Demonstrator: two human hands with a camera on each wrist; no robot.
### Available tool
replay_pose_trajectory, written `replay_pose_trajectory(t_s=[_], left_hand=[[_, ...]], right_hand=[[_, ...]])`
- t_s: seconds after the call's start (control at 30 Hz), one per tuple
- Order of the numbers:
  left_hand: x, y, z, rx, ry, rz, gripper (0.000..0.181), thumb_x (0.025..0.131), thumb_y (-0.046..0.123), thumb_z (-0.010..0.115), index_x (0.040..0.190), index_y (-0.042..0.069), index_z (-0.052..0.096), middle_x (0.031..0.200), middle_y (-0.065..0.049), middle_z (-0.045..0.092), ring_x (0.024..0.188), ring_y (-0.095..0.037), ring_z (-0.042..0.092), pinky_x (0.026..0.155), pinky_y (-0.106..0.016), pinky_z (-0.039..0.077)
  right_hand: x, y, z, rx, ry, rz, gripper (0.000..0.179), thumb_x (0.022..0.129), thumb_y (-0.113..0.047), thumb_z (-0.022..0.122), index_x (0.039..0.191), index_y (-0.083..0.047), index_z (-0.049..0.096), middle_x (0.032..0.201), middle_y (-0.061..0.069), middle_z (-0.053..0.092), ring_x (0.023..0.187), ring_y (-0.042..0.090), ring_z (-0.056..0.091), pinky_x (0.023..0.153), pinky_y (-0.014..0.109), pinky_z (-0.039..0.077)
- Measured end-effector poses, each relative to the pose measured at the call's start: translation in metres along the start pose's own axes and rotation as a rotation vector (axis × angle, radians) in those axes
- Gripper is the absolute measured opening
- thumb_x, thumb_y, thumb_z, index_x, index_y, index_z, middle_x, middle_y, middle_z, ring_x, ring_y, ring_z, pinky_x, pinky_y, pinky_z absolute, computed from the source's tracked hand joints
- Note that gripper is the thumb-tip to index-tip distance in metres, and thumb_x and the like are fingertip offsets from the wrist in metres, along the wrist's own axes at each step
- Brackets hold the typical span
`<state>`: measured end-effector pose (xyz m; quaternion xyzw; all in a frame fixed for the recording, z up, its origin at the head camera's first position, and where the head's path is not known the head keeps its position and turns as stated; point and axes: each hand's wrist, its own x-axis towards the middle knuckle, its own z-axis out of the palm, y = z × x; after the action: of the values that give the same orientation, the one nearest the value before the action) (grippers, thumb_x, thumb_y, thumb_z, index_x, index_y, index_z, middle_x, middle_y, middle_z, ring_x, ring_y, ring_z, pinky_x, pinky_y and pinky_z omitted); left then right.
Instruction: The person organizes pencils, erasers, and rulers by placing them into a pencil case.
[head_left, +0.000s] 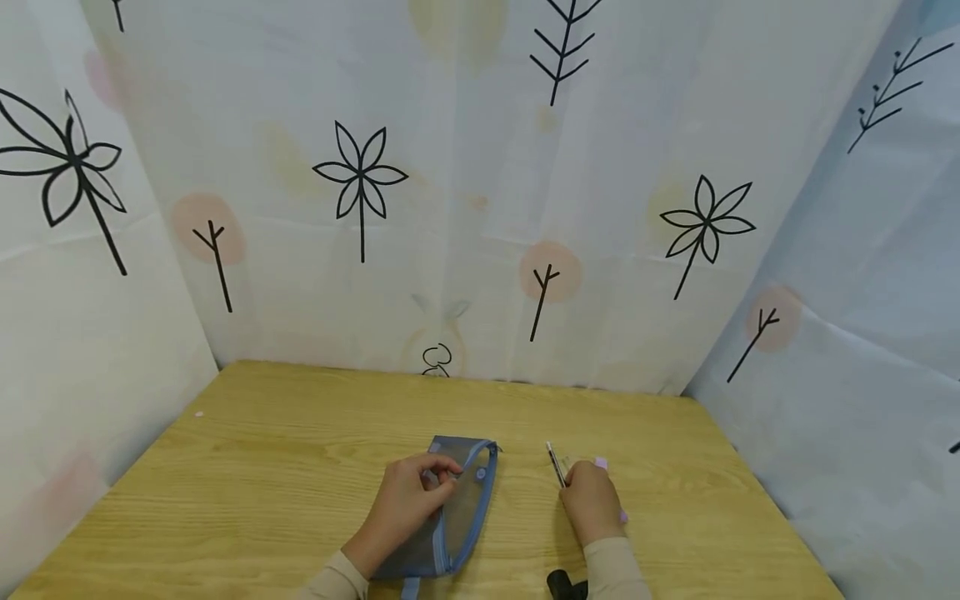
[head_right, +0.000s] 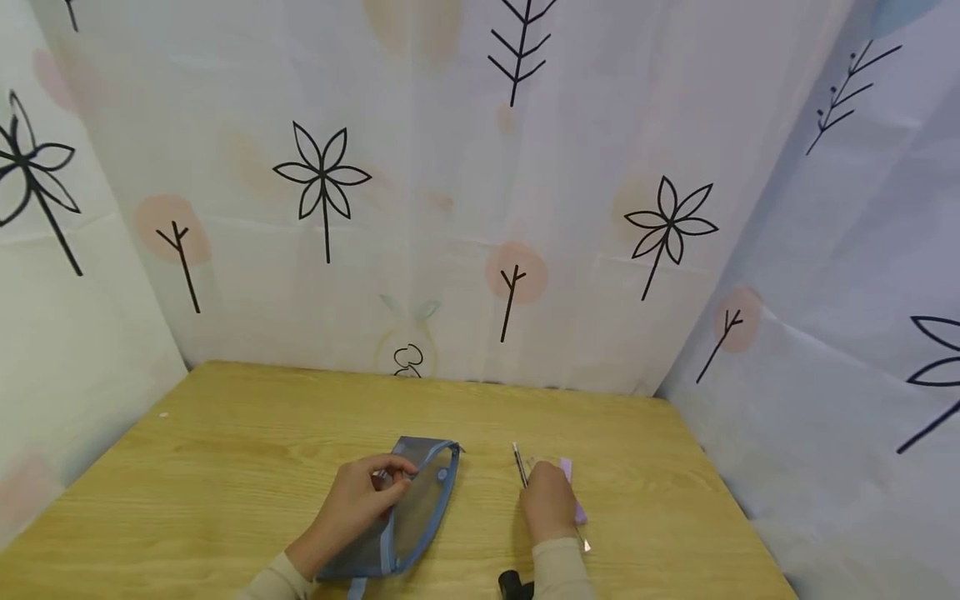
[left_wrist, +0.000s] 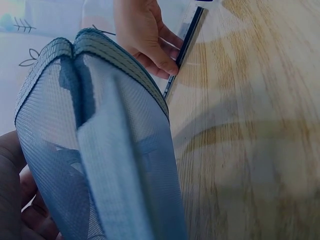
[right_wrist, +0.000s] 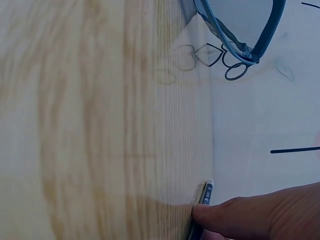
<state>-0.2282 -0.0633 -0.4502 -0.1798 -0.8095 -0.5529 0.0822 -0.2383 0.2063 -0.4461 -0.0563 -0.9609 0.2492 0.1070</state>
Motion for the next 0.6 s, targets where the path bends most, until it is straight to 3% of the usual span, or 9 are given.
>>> replay_pose_trajectory(t_s=[0.23, 0.6], left_hand=[[-0.0003, 0.0006, -0.0012, 0.008, 0.006, 0.006, 0.018, 0.083, -0.001, 0.067, 0.093, 0.012, 0.074, 0.073, 0.003, 0.063, 0.043, -0.007, 0.055, 0.041, -0.025, 0.050], [0.0001, 0.0005, -0.0010, 0.004, 0.002, 0.007, 0.014, 0.084, 0.000, 0.067, 0.096, 0.005, 0.074, 0.073, 0.001, 0.063, 0.044, -0.007, 0.055, 0.041, -0.025, 0.050]], right_hand=[[0.0019, -0.0026, 0.0010, -0.008, -0.031, 0.016, 0.009, 0.078, 0.000, 0.072, 0.086, 0.005, 0.071, 0.083, 0.015, 0.070, 0.067, 0.022, 0.062, 0.060, 0.040, 0.054], [0.0030, -0.0034, 0.0013, 0.049, -0.059, 0.022, 0.016, 0.078, -0.005, 0.074, 0.092, 0.004, 0.071, 0.086, 0.015, 0.071, 0.066, 0.020, 0.062, 0.058, 0.037, 0.054]])
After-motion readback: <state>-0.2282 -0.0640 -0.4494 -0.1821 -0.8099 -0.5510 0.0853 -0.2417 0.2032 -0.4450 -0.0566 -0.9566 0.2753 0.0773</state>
